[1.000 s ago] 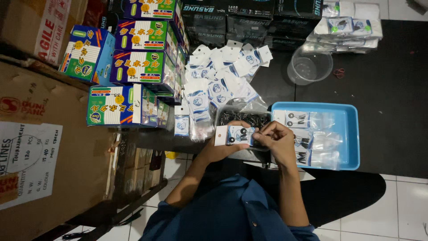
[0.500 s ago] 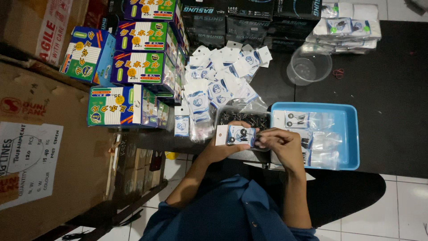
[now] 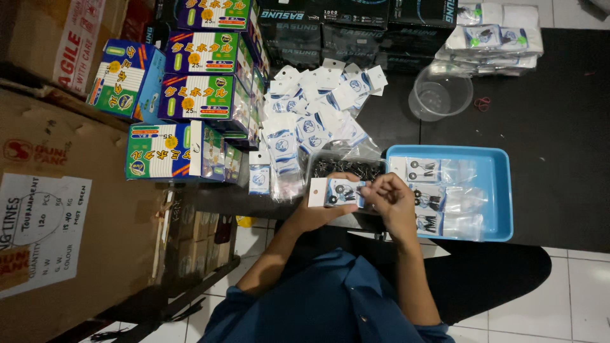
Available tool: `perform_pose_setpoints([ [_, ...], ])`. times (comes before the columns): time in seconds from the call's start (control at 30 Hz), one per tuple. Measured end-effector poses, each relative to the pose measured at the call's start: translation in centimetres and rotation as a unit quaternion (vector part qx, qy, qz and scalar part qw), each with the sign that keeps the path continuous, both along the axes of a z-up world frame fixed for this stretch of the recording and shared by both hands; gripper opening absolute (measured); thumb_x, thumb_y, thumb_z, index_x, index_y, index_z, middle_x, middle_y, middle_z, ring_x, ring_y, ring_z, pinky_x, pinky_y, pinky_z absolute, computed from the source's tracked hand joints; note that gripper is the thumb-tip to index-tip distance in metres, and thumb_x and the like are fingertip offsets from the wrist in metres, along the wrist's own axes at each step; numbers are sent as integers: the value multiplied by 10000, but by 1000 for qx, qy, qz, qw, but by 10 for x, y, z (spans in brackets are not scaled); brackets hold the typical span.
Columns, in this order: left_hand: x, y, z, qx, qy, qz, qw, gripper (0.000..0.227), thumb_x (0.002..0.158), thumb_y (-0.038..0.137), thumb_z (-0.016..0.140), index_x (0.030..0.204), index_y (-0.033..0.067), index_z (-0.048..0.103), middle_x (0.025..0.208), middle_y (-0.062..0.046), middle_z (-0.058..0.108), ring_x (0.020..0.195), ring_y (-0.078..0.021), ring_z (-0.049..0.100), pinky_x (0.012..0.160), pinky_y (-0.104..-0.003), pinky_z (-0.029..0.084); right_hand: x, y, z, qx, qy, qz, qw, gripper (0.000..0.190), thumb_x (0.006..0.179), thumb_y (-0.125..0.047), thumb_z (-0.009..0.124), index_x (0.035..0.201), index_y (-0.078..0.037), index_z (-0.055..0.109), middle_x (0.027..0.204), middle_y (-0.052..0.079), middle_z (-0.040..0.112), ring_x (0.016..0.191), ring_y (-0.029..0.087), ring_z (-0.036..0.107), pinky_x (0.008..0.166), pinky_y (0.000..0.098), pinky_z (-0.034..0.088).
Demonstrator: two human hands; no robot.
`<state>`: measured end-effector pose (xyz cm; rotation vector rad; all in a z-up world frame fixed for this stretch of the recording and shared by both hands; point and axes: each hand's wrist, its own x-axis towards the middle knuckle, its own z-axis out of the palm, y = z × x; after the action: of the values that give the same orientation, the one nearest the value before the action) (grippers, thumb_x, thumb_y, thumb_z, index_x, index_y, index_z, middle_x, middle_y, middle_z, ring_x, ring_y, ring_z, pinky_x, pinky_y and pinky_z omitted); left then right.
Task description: The person sits on the floor and repeatedly picks small black fishing hardware from a metal tray, places each piece into a clear plastic bag with a printed header card, and sets the sealed bag into a blue tray. The person continues this one-at-a-time packing process throughout the clip.
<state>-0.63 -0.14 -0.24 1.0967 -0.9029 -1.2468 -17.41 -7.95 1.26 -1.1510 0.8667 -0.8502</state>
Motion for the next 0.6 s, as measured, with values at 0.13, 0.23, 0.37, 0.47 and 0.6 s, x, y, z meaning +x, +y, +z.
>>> perform_pose_setpoints([
  [0.13, 7, -1, 13, -17, -19, -4, 1000, 491, 877, 226, 802, 1310, 72, 629, 1101, -78, 660, 981, -112, 587, 929, -292, 503, -2, -4, -25, -23, 7, -3, 1000, 177, 900, -9, 767, 967, 0, 603, 762, 137, 677, 611, 162, 651, 541, 258, 524],
  [0.23, 4, 0, 5, -9, -3, -14, 1000, 456, 938, 241, 705, 1325, 20, 609, 1104, -124, 633, 964, -154, 561, 926, -307, 472, -4, -5, -25, -32, 11, -2, 999, 167, 927, -15, 744, 1001, 12, 597, 753, 128, 674, 620, 144, 659, 567, 245, 508],
  [0.37, 6, 0, -11, -22, 2, -1, 1000, 394, 984, 214, 649, 1336, 41, 617, 1150, -128, 653, 1017, -147, 584, 931, -303, 492, -8, -9, -13, -25, 43, 33, 998, 204, 865, -13, 795, 1027, 8, 673, 846, 115, 740, 766, 120, 681, 648, 245, 549],
  [0.47, 6, -1, 3, -28, 10, -15, 999, 408, 998, 206, 622, 1360, 20, 597, 1198, -145, 647, 1038, -154, 602, 940, -314, 534, -12, -13, 2, -26, 45, 52, 997, 279, 795, 12, 839, 1040, 26, 707, 856, 141, 754, 779, 147, 691, 678, 269, 584],
  [0.6, 1, 0, 2, -65, -5, -37, 997, 414, 1024, 192, 600, 1393, 6, 578, 1313, -207, 623, 1187, -227, 566, 1038, -407, 472, -16, -18, -4, -30, 30, 61, 997, 241, 778, 33, 850, 967, 34, 700, 802, 136, 737, 789, 147, 669, 726, 277, 582],
])
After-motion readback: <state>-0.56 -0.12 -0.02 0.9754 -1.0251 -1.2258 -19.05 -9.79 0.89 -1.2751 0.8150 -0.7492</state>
